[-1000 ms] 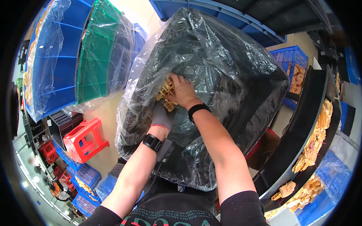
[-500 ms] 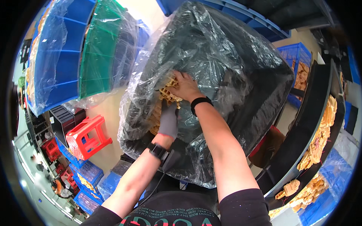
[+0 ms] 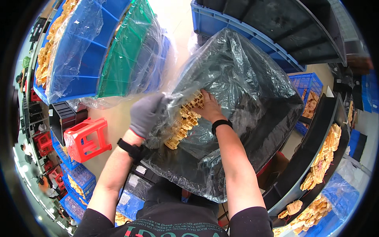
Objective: Transfer waffles from a tray and stack them neatly into a plastic-lined container.
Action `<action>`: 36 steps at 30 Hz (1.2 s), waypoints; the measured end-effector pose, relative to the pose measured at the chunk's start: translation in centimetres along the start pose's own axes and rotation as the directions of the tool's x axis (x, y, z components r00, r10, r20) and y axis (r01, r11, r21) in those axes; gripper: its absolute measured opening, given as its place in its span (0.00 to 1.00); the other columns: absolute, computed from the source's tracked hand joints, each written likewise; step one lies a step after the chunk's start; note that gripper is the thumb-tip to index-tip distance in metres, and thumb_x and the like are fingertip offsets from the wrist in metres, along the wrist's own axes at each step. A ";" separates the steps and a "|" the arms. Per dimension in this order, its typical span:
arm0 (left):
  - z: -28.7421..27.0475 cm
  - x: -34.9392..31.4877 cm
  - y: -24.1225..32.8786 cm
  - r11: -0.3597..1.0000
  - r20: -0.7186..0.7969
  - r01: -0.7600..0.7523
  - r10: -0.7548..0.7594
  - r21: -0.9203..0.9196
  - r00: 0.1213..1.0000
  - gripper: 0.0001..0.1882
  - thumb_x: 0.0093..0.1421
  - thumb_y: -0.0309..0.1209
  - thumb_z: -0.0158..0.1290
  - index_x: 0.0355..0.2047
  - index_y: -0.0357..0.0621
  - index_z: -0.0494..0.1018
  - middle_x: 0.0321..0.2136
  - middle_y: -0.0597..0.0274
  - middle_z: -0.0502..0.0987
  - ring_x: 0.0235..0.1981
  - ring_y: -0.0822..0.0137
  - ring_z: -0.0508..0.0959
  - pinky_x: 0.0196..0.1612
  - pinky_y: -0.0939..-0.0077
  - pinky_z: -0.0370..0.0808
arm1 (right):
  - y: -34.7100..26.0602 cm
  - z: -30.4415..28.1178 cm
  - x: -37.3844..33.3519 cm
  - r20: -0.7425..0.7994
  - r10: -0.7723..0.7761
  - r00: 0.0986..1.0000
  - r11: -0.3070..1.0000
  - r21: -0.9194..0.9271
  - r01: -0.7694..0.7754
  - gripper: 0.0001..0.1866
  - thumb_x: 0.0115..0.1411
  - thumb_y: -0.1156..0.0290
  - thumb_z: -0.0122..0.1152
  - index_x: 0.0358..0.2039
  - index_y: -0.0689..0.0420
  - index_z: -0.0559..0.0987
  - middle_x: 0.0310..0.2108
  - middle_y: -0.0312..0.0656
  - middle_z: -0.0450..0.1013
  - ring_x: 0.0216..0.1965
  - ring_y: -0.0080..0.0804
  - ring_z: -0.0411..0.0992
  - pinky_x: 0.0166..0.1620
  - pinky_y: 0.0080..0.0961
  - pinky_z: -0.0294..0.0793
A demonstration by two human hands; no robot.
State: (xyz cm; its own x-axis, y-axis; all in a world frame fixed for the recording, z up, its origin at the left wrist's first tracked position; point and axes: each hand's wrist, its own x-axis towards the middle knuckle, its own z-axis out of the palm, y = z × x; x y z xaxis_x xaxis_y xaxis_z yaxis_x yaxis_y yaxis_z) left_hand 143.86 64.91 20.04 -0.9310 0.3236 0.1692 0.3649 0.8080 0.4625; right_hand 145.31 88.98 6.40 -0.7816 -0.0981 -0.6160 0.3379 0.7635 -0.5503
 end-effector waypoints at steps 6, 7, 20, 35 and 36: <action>-4.1 4.0 -3.1 0.998 -0.177 -0.028 0.018 -0.056 0.984 0.09 0.59 0.37 0.57 0.35 0.47 0.76 0.26 0.55 0.78 0.27 0.59 0.80 0.29 0.71 0.74 | -0.9 -0.5 -0.7 -0.025 -0.013 1.000 1.000 0.019 0.013 0.52 0.48 0.55 0.72 0.67 0.52 0.51 0.63 0.52 0.55 0.64 0.49 0.56 0.64 0.36 0.58; -4.1 4.6 -3.7 0.998 -0.177 -0.032 0.022 -0.053 0.984 0.09 0.59 0.37 0.57 0.35 0.47 0.76 0.26 0.55 0.78 0.27 0.59 0.80 0.29 0.71 0.74 | -1.2 -0.6 -0.8 -0.028 -0.015 0.999 1.000 0.013 0.016 0.52 0.47 0.55 0.72 0.67 0.52 0.51 0.63 0.52 0.56 0.63 0.49 0.56 0.64 0.35 0.59; 2.7 3.0 -6.2 0.750 0.003 0.299 -0.368 -0.590 0.930 0.24 0.60 0.35 0.55 0.54 0.37 0.67 0.47 0.48 0.74 0.48 0.59 0.75 0.52 0.70 0.70 | -0.2 -1.6 -0.6 -0.025 0.002 1.000 0.995 0.101 0.001 0.53 0.46 0.50 0.70 0.67 0.46 0.51 0.66 0.49 0.52 0.67 0.46 0.51 0.66 0.48 0.50; 5.5 9.5 2.3 0.768 0.381 0.275 -0.043 -0.579 0.923 0.29 0.66 0.28 0.46 0.65 0.37 0.51 0.58 0.51 0.66 0.57 0.69 0.66 0.59 0.77 0.60 | 0.5 -10.9 9.4 -0.351 0.014 0.936 1.000 0.016 -0.009 0.26 0.62 0.58 0.51 0.61 0.45 0.63 0.64 0.47 0.56 0.62 0.50 0.59 0.60 0.43 0.62; 5.7 9.5 2.7 0.763 0.394 0.282 -0.039 -0.582 0.918 0.29 0.66 0.28 0.46 0.65 0.37 0.51 0.58 0.51 0.66 0.57 0.69 0.66 0.59 0.77 0.60 | 1.4 -10.5 9.4 -0.346 0.029 0.938 1.000 0.020 -0.024 0.26 0.62 0.58 0.51 0.61 0.45 0.63 0.64 0.47 0.56 0.62 0.50 0.59 0.60 0.43 0.62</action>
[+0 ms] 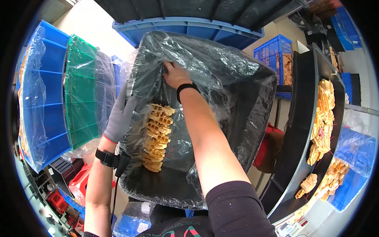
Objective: Transfer waffles from a tray and stack them neatly into a plastic-lined container.
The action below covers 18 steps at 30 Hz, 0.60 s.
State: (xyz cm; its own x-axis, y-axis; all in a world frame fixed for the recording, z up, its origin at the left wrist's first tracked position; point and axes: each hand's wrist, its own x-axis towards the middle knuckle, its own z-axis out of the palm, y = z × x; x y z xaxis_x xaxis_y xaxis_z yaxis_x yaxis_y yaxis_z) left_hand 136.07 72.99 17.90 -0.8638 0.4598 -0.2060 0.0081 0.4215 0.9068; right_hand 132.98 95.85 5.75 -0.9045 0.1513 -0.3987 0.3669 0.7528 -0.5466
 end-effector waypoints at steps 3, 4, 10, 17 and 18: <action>0.3 -0.3 0.5 0.997 -0.035 0.041 -0.043 -0.065 0.998 0.29 0.66 0.33 0.47 0.65 0.37 0.53 0.54 0.48 0.70 0.54 0.66 0.69 0.57 0.73 0.64 | 1.7 0.9 -2.0 -0.065 -0.111 0.992 0.983 0.143 0.119 0.24 0.62 0.60 0.52 0.59 0.45 0.66 0.61 0.48 0.61 0.59 0.50 0.63 0.58 0.42 0.65; 0.4 -0.2 0.4 0.993 -0.012 0.103 -0.104 -0.066 0.995 0.29 0.66 0.33 0.47 0.65 0.38 0.53 0.53 0.49 0.70 0.53 0.67 0.69 0.57 0.74 0.64 | 2.8 0.4 -4.0 -0.108 -0.092 0.990 0.988 0.116 0.104 0.24 0.61 0.61 0.54 0.58 0.46 0.67 0.58 0.49 0.63 0.54 0.48 0.67 0.55 0.41 0.67; -0.2 -0.6 -0.5 0.996 -0.054 0.089 -0.088 0.011 0.995 0.29 0.66 0.33 0.46 0.65 0.39 0.54 0.53 0.51 0.71 0.53 0.68 0.69 0.55 0.75 0.65 | 12.8 1.9 -8.7 -0.282 0.386 0.878 0.914 -0.010 -0.406 0.27 0.56 0.52 0.57 0.55 0.48 0.70 0.60 0.49 0.60 0.62 0.52 0.56 0.61 0.51 0.56; 0.6 0.1 -0.4 0.995 -0.099 0.099 -0.096 0.026 0.990 0.29 0.65 0.37 0.48 0.64 0.41 0.56 0.52 0.52 0.72 0.52 0.68 0.70 0.55 0.77 0.65 | 13.8 -3.0 -7.8 -0.138 0.369 0.919 0.920 -0.088 -0.383 0.28 0.58 0.53 0.55 0.57 0.50 0.68 0.59 0.51 0.62 0.60 0.51 0.60 0.59 0.50 0.62; 0.7 0.1 -0.3 0.993 -0.096 0.104 -0.098 0.059 0.990 0.29 0.65 0.38 0.48 0.64 0.41 0.56 0.51 0.51 0.73 0.52 0.67 0.71 0.55 0.76 0.65 | 13.1 -2.4 -9.6 -0.286 0.253 0.924 0.947 -0.121 -0.297 0.26 0.58 0.55 0.56 0.55 0.53 0.70 0.54 0.53 0.67 0.55 0.51 0.66 0.56 0.46 0.66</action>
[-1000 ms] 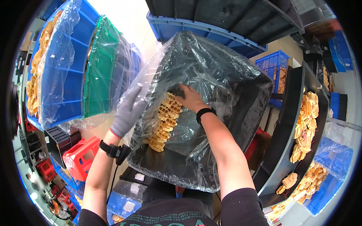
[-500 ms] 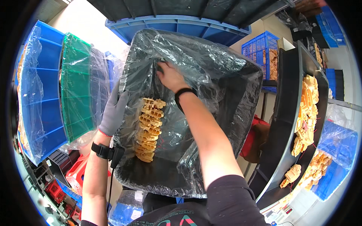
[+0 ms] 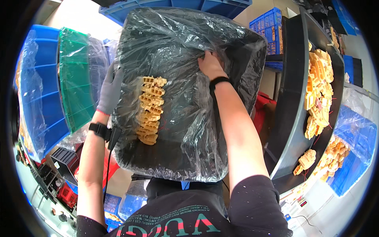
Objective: Transfer waffles from a tray and stack them neatly into a plastic-lined container.
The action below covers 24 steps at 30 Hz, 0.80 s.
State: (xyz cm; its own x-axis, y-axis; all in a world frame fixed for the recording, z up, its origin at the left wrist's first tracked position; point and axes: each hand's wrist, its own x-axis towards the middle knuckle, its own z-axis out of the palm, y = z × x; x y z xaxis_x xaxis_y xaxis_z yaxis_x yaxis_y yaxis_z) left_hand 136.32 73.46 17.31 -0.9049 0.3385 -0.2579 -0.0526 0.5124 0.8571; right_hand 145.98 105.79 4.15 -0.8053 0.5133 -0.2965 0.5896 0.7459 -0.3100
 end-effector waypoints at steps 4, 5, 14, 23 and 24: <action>-0.4 0.0 0.7 0.996 0.047 0.067 -0.070 0.064 0.996 0.30 0.65 0.41 0.47 0.63 0.40 0.57 0.50 0.47 0.73 0.52 0.62 0.71 0.56 0.75 0.64 | -2.4 -6.4 -11.1 -0.010 -0.346 0.938 0.903 0.266 0.336 0.19 0.59 0.65 0.56 0.48 0.62 0.74 0.50 0.54 0.70 0.49 0.54 0.69 0.53 0.38 0.69; -0.4 -0.2 0.6 0.989 0.077 0.133 -0.138 0.064 0.987 0.30 0.65 0.41 0.47 0.63 0.40 0.57 0.50 0.47 0.73 0.53 0.61 0.71 0.57 0.75 0.64 | -3.2 -8.6 -14.4 -0.014 -0.419 0.908 0.832 0.395 0.390 0.18 0.60 0.67 0.56 0.48 0.62 0.75 0.48 0.54 0.71 0.50 0.50 0.70 0.52 0.36 0.70; -5.7 -9.1 -12.1 0.988 0.160 -0.095 0.075 0.125 0.984 0.25 0.66 0.39 0.46 0.58 0.36 0.63 0.54 0.51 0.71 0.57 0.59 0.69 0.60 0.73 0.61 | -0.4 -29.7 -36.6 0.372 -0.086 0.924 0.457 0.839 -0.295 0.19 0.64 0.76 0.52 0.56 0.60 0.69 0.49 0.42 0.73 0.51 0.28 0.71 0.56 0.26 0.67; -10.0 -15.0 -8.6 0.998 -0.292 -0.023 0.042 0.066 0.955 0.21 0.65 0.28 0.46 0.58 0.34 0.64 0.51 0.55 0.72 0.50 0.65 0.71 0.57 0.73 0.65 | 17.9 -30.4 -33.5 -0.251 0.212 0.945 0.743 0.669 0.011 0.19 0.62 0.72 0.57 0.52 0.62 0.70 0.45 0.42 0.73 0.49 0.28 0.71 0.53 0.23 0.69; -7.7 -15.6 -4.8 0.994 -0.229 -0.077 0.091 0.071 0.969 0.21 0.65 0.28 0.46 0.58 0.35 0.64 0.51 0.56 0.72 0.49 0.66 0.71 0.56 0.74 0.65 | 18.6 -30.8 -31.8 -0.349 0.214 0.913 0.849 0.529 0.003 0.21 0.59 0.71 0.60 0.52 0.61 0.71 0.44 0.44 0.74 0.47 0.31 0.72 0.51 0.25 0.70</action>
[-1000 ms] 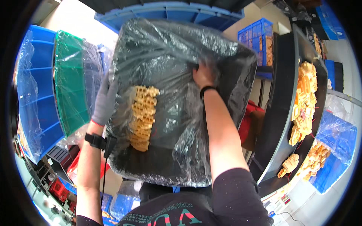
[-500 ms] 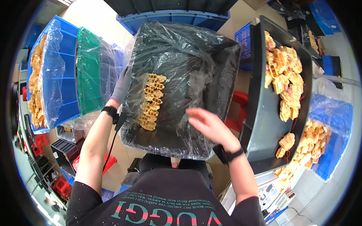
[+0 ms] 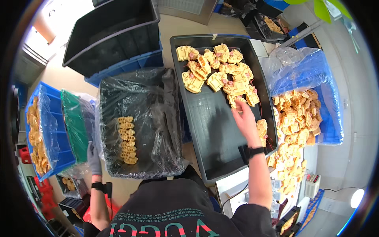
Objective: Transfer waffles from a tray and stack them neatly into a plastic-lined container.
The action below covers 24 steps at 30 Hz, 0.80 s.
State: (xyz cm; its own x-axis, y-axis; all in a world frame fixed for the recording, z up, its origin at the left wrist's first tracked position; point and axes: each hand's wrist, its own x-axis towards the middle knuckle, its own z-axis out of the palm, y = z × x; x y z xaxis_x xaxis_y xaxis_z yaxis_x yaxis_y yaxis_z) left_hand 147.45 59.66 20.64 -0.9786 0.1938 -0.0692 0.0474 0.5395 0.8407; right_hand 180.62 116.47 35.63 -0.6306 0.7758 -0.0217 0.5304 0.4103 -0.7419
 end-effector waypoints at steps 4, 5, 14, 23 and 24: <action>8.0 -4.6 15.9 0.988 0.234 -0.093 0.121 -0.127 0.965 0.20 0.64 0.24 0.47 0.56 0.36 0.66 0.48 0.58 0.73 0.49 0.69 0.72 0.54 0.78 0.67 | -2.0 2.1 7.9 0.031 -0.298 0.954 0.853 -0.441 0.281 0.26 0.51 0.66 0.65 0.51 0.56 0.71 0.49 0.45 0.71 0.52 0.42 0.67 0.52 0.43 0.65; 9.8 -5.6 18.0 0.985 0.290 -0.017 0.066 -0.169 0.955 0.19 0.64 0.23 0.47 0.56 0.36 0.66 0.48 0.59 0.74 0.49 0.70 0.72 0.54 0.79 0.67 | -2.0 3.7 9.2 0.027 -0.300 0.953 0.865 -0.414 0.284 0.26 0.51 0.66 0.65 0.51 0.56 0.71 0.49 0.45 0.71 0.52 0.42 0.67 0.52 0.43 0.65; 20.0 -7.9 35.4 0.864 0.819 0.344 0.126 -0.368 0.560 0.22 0.67 0.30 0.45 0.61 0.41 0.61 0.49 0.59 0.73 0.49 0.68 0.73 0.54 0.71 0.70 | -1.2 5.6 9.7 0.097 -0.405 0.909 0.689 -0.621 0.374 0.24 0.43 0.69 0.65 0.42 0.56 0.69 0.36 0.44 0.71 0.43 0.44 0.70 0.46 0.52 0.71; 25.6 -9.3 34.5 0.546 0.862 0.688 0.144 -0.479 0.486 0.29 0.65 0.55 0.42 0.57 0.51 0.63 0.49 0.58 0.72 0.48 0.59 0.74 0.51 0.61 0.74 | -10.2 0.2 -1.8 0.435 -0.439 0.786 0.846 0.495 0.198 0.29 0.50 0.65 0.71 0.49 0.55 0.68 0.43 0.39 0.69 0.47 0.30 0.69 0.50 0.28 0.69; 25.0 -9.0 35.1 0.323 0.931 0.876 0.055 -0.359 0.362 0.27 0.65 0.53 0.43 0.57 0.51 0.65 0.43 0.58 0.75 0.42 0.59 0.77 0.45 0.61 0.77 | -10.5 -0.7 -0.6 0.404 -0.395 0.825 0.850 0.501 0.162 0.26 0.50 0.65 0.71 0.48 0.54 0.70 0.45 0.38 0.69 0.50 0.30 0.67 0.53 0.28 0.67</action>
State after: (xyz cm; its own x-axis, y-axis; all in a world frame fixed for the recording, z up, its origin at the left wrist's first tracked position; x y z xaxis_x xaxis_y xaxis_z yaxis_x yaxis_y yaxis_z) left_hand 162.90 97.37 37.32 -0.1648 0.8623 -0.4788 -0.9136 0.0495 0.4036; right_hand 175.79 112.04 43.85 -0.9587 0.2843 0.0044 0.0650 0.2341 -0.9700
